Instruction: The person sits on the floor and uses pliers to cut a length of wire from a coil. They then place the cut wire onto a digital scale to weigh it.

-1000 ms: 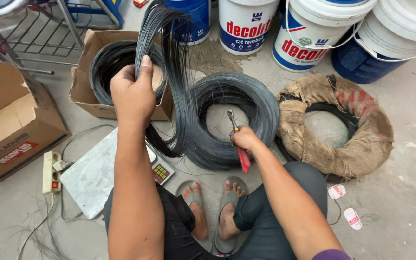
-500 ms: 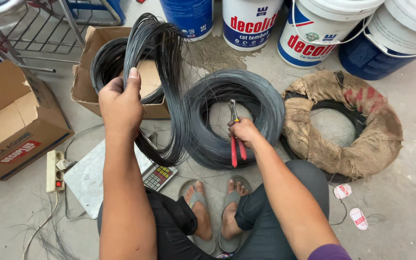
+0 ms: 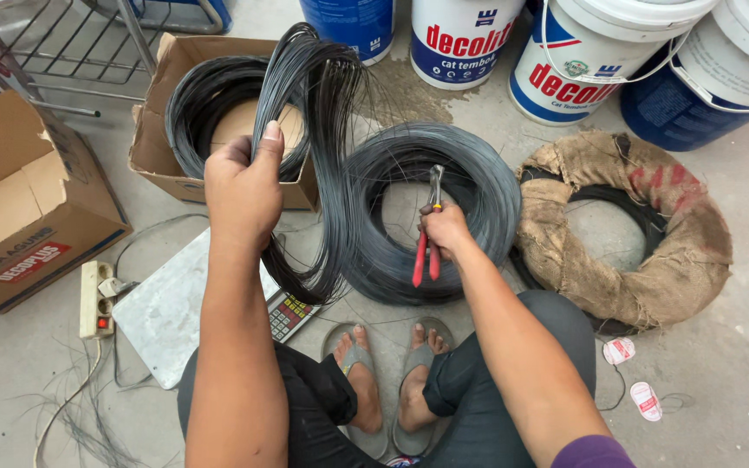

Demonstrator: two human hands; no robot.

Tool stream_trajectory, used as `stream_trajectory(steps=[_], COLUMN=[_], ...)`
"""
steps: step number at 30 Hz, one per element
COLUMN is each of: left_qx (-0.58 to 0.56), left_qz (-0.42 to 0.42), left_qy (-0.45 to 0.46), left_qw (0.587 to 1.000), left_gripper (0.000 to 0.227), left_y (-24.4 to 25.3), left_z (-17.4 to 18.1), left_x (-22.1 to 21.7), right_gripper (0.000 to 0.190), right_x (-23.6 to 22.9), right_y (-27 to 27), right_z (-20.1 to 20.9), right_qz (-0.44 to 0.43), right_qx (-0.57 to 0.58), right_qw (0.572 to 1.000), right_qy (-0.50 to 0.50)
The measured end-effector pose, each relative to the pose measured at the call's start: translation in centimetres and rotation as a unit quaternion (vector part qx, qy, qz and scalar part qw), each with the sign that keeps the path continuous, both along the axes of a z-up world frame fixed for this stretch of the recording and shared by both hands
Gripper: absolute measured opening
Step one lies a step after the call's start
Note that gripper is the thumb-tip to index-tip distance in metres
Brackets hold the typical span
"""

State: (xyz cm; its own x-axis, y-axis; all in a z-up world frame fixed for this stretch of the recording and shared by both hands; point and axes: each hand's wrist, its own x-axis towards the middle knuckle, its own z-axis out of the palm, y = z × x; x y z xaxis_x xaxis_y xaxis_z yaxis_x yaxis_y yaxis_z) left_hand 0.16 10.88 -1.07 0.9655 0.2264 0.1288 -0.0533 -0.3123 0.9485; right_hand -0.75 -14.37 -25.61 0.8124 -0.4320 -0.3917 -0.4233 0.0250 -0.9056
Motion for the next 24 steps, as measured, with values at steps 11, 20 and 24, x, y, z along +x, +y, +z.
stream_trajectory(steps=[11, 20, 24], left_qx=[0.002, 0.006, -0.008], left_qz=[-0.009, 0.004, 0.005], left_qy=[0.013, -0.026, -0.035], left_qw=[1.0, 1.0, 0.999], left_gripper=[0.033, 0.033, 0.033], left_y=[-0.6, -0.3, -0.7], left_z=[0.6, 0.6, 1.1], left_x=[-0.2, -0.5, -0.6], right_gripper=[0.016, 0.012, 0.029], right_x=[-0.6, -0.3, -2.1], right_y=[-0.3, -4.8, -3.7], right_z=[1.2, -2.6, -0.8], right_qz=[-0.027, -0.137, 0.025], right_qx=[0.034, -0.064, -0.206], right_qw=[0.999, 0.983, 0.954], right_qy=[0.017, 0.103, 0.215])
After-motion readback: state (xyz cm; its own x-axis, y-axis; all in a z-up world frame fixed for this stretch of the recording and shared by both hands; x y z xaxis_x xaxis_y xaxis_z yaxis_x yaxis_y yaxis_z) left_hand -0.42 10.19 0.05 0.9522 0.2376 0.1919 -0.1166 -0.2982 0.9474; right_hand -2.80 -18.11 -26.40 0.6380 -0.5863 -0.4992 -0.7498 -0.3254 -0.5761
